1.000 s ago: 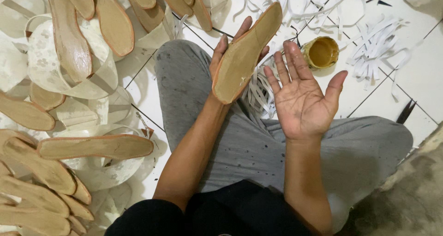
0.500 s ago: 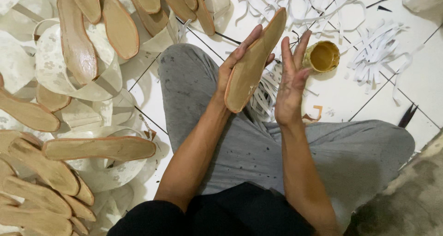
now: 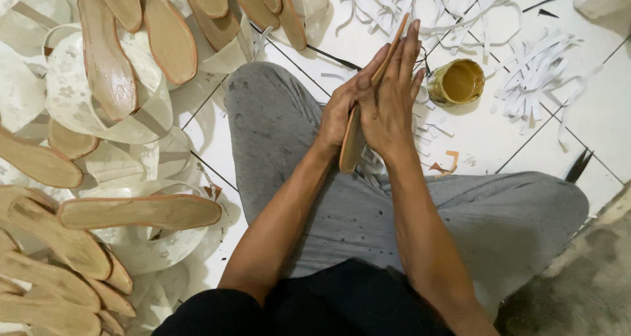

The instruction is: The person sits on the floor among many sandal soles and white rubber straps. They dip the end of a strap into a cup of glue, spread glue along the strap, and press the glued strap onto a sandal sole, repeating this for more straps and soles.

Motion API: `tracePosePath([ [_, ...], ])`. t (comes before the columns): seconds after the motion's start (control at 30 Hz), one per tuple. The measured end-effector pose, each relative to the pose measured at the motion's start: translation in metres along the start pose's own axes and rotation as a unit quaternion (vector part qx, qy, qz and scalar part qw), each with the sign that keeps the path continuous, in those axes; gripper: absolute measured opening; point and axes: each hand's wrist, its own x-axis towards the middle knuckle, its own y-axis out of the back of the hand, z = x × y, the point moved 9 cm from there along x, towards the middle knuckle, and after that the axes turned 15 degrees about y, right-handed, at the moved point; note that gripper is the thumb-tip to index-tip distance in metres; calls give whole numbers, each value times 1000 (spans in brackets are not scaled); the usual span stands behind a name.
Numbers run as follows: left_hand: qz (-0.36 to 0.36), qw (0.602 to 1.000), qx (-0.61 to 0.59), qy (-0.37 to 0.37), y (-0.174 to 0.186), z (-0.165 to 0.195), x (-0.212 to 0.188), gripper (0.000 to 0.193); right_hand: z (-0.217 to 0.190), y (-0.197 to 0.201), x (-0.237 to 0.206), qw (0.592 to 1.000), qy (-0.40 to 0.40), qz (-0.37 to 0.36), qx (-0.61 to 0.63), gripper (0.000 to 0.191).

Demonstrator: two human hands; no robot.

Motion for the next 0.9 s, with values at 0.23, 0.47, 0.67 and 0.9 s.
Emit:
tracePosePath([
  [0.23, -20, 999, -41, 18, -2, -1, 2, 67, -25, 6, -15, 999, 26, -19, 26, 100],
  [0.47, -22, 989, -142, 38, 6, -2, 1, 79, -49, 26, -28, 994, 76, -65, 35, 93],
  [0.67, -43, 977, -200, 53, -1, 4, 4, 80, -29, 94, -16, 701, -30, 135, 699, 83],
  [0.9, -34, 981, -185, 39, 1, 5, 5, 83, -30, 77, -21, 368, -172, 237, 882, 87],
])
